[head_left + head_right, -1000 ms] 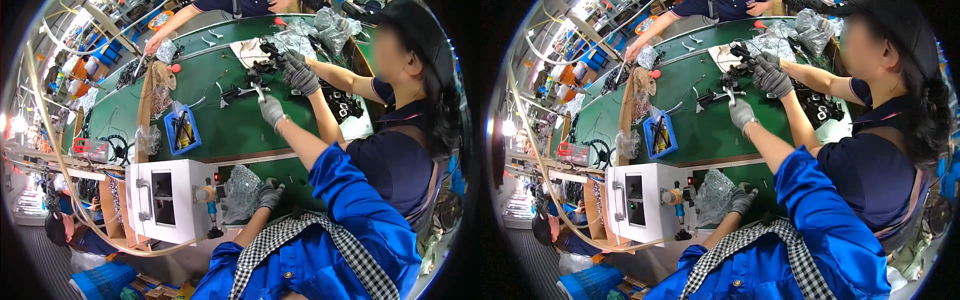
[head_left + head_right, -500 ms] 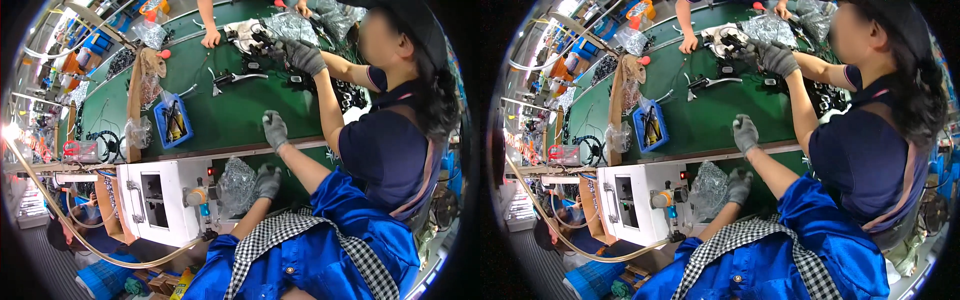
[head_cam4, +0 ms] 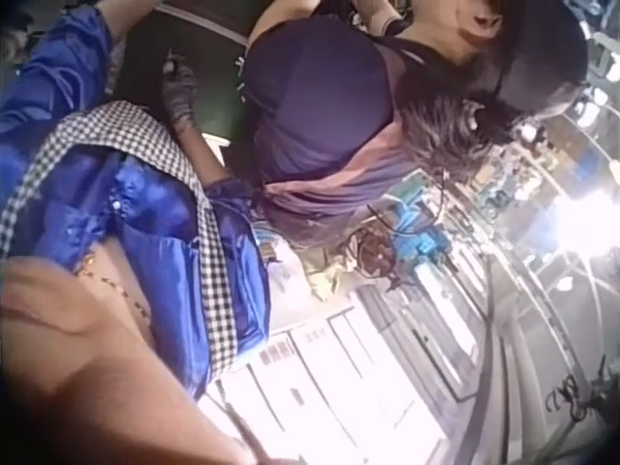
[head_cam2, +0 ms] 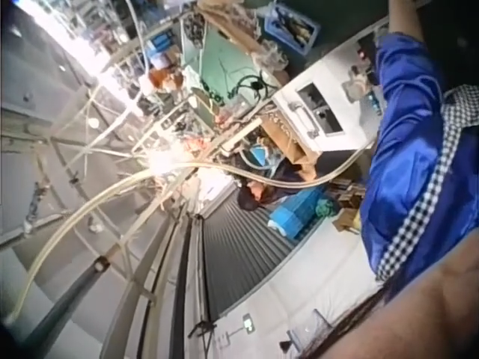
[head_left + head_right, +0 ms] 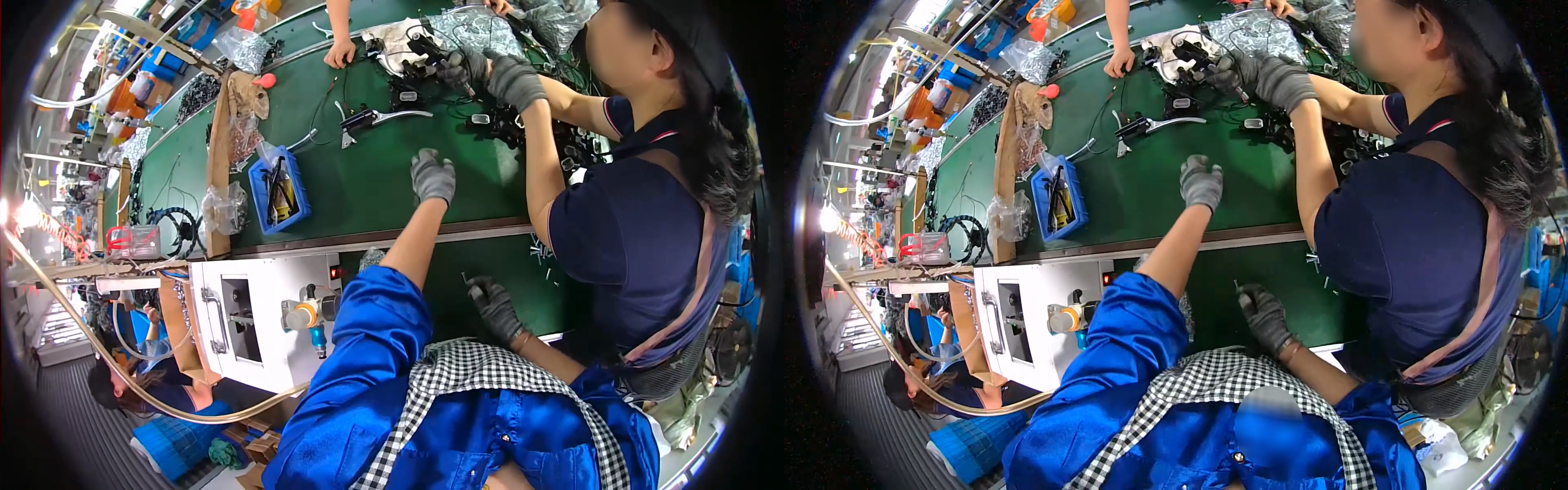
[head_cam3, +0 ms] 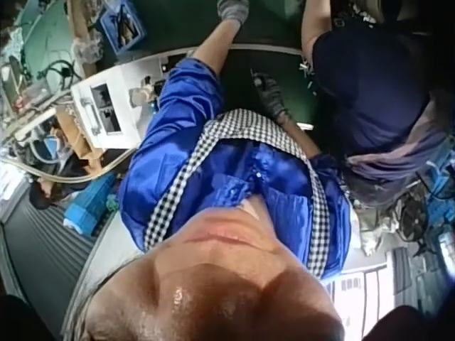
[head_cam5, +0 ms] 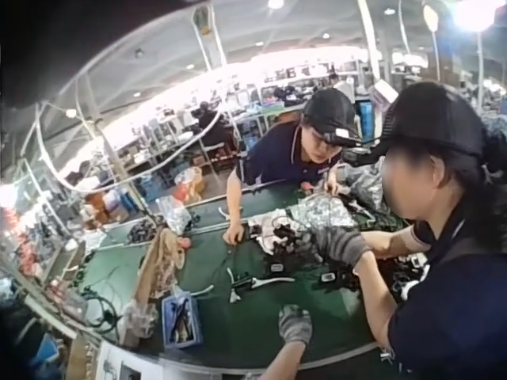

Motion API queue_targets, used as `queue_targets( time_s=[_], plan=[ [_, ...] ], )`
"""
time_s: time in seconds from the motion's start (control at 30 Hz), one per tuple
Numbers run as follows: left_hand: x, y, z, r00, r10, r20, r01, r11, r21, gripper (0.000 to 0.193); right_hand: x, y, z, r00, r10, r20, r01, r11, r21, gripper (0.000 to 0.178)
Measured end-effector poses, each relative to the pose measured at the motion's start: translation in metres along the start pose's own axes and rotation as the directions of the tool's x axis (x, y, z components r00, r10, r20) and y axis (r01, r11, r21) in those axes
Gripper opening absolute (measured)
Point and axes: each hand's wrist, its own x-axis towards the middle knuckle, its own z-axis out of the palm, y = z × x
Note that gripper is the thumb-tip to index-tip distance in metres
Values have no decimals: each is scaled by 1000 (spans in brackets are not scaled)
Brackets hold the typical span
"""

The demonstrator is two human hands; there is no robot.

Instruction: Assembling small mechanical components at a factory workbench using hand tools.

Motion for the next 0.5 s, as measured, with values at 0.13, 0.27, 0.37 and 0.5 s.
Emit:
queue_targets(
  time_s=[0.13,0.27,0.37,0.5],
  plan=[
    [47,1,-14,999,-3,-32,5,996,92,41,-16,1,-11,989,110,96,-109,994,-11,18],
    [85,11,-28,995,-95,-11,94,963,253,57,-16,1,-21,968,230,100,-229,973,-12,17],
    [112,9,-34,989,-132,69,104,944,313,66,-17,4,-21,968,234,90,-233,972,-23,17],
    [144,-24,-28,990,-64,129,13,932,363,71,-14,3,-13,968,230,104,-226,973,-50,17]
  ],
)
